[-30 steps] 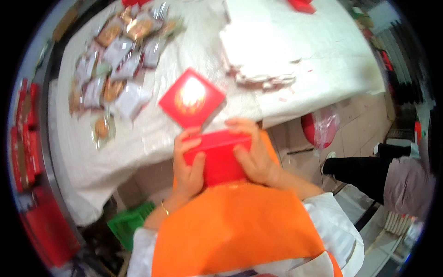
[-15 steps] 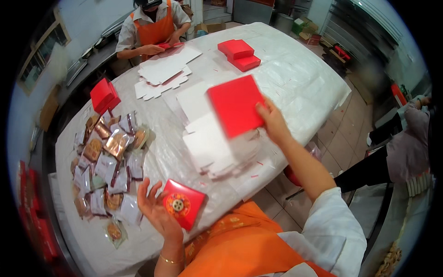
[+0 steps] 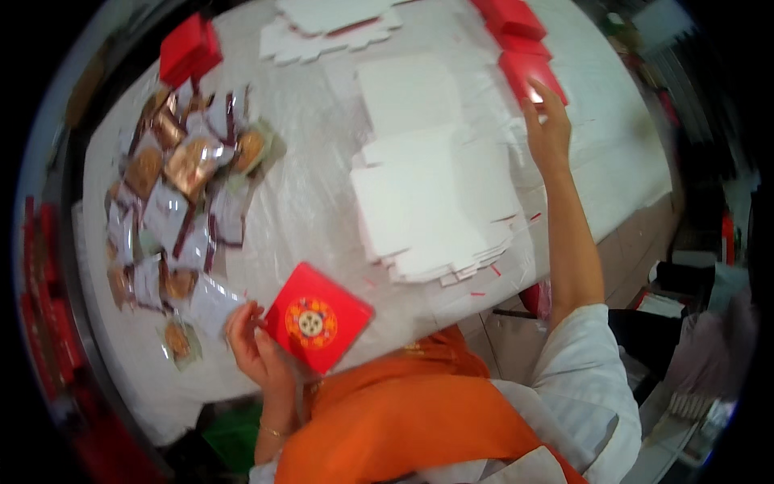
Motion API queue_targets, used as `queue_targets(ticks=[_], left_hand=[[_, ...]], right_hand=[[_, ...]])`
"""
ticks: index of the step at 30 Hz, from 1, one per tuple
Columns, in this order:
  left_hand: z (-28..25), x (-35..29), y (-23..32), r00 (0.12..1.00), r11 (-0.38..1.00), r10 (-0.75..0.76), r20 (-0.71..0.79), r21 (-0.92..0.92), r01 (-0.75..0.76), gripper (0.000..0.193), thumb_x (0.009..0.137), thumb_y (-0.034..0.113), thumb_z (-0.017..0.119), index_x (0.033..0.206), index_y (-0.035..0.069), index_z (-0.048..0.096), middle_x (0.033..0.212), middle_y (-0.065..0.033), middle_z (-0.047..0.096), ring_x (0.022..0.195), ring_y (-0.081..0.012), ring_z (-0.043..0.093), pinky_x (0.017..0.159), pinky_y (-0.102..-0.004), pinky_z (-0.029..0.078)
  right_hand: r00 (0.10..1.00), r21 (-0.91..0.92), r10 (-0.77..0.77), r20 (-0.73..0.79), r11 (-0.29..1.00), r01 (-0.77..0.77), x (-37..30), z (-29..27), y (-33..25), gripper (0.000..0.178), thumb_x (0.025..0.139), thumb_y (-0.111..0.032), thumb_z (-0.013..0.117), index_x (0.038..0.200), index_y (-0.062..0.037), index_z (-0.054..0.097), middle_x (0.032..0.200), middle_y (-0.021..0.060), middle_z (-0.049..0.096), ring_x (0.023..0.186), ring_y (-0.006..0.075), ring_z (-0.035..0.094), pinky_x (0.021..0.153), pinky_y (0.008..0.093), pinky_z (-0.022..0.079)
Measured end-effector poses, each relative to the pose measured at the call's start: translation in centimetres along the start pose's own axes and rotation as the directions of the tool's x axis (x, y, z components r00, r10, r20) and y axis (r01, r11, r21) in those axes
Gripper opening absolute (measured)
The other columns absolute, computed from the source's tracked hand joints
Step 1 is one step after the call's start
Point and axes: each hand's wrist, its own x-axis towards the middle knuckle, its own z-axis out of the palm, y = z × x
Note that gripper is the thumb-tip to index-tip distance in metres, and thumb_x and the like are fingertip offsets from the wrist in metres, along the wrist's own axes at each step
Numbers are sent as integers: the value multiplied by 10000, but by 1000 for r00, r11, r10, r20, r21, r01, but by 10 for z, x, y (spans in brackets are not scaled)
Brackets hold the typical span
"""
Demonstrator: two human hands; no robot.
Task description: The person assembles small red cardboard boxes by folding flat white sheets into shape and inserting them into red covers. They place packaged items into the assembled boxes and stack the finished units on the table.
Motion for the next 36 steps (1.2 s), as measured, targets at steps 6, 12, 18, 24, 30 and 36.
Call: queue_targets(ticks=[6,12,18,24,30,36], left_hand=[[1,-14,-5,994,983,-106,-8,153,106,388,981,104,466,1343,-29,509,1329,-173,468,1220,-267,485,1016,-369,409],[1,-37,-18,983,982,-182,38,53,180,574,981,163,515,1484,-37,325,1510,-221,282,1396,-332,325,1134,-398,295],[14,-62,-31,983,963,-176,48,-201,182,637,966,108,561,1499,-48,248,1504,-207,288,1395,-295,331,1151,-398,299],[-3,-57,-16,972,762,-222,74,-609,221,611,951,8,542,1495,-16,265,1461,-160,395,1343,-236,410,1130,-363,333],[-2,-56,-35,979,891,-205,10,-413,191,630,939,-28,540,1504,-5,264,1457,-150,415,1337,-227,421,1099,-354,381],[9,-31,35,993,697,-104,58,-707,114,590,934,60,498,1491,5,311,1529,-122,334,1330,-225,402,1055,-377,398]], right_hand=[[913,292,43,405,940,-174,-137,-58,-144,163,893,-9,606,1040,-16,676,898,92,677,832,182,659,749,298,516],[792,369,-216,572,930,-13,-214,1,-236,463,878,-99,648,1306,9,509,1248,231,569,1155,390,536,991,439,439],[762,512,-17,647,750,-418,-243,28,-240,479,882,-111,659,1318,5,497,1243,176,571,1138,298,550,970,384,453],[741,521,36,670,688,-505,-256,20,-250,526,885,-120,687,1366,-37,491,1272,103,542,1077,149,545,890,291,476],[690,558,-38,722,622,-550,-267,34,-235,681,923,-213,664,1514,-118,339,1370,123,482,1202,217,502,1034,363,423],[643,639,86,761,72,-766,-190,-18,-233,607,968,-234,614,1486,-96,330,1318,111,547,1107,195,609,836,378,576]])
